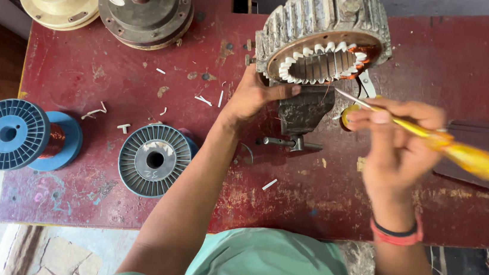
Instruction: The person winds copper wire into the slots of a motor stator held in a bench vise. They use a small plastic tool to push the wire into the slots and occasionally use yellow-handled scissors to trim the wire.
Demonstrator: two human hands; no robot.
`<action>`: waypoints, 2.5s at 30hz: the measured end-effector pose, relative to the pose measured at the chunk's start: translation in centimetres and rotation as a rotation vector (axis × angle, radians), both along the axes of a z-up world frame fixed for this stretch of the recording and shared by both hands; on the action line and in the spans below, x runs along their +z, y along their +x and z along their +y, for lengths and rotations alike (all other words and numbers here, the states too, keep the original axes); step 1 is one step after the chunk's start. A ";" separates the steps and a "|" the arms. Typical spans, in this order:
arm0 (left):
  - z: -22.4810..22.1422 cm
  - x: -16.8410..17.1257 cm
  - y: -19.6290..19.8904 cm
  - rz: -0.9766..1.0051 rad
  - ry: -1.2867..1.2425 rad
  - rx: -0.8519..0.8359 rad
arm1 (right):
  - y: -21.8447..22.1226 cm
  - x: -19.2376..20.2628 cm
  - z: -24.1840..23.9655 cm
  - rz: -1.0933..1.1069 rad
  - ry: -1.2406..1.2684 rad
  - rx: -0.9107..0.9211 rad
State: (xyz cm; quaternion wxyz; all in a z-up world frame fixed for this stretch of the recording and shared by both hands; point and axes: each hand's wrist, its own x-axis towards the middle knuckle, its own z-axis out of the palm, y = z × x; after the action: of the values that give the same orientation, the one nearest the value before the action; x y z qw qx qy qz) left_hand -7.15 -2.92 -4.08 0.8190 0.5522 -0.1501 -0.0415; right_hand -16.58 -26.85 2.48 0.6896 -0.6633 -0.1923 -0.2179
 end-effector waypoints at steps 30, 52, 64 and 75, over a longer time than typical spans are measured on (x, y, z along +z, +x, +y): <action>-0.1 1.6 -0.7 -0.047 0.057 0.027 | 2.0 4.2 3.4 -0.024 -0.635 -0.024; -1.0 2.0 -0.5 -0.136 0.132 0.097 | 2.8 4.7 1.4 0.067 -0.382 0.140; -0.8 2.2 -0.5 -0.173 0.185 0.096 | 3.1 8.2 2.2 0.016 -0.925 -0.006; -1.1 2.4 -0.6 -0.136 0.191 0.115 | 2.6 9.0 2.7 -0.068 -0.940 -0.021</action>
State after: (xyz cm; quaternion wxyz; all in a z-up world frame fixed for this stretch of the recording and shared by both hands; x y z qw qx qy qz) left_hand -7.75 -4.00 -1.68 0.7516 0.6370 -0.1689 0.0289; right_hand -13.98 -24.16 11.47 0.3055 -0.8981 -0.2858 -0.1356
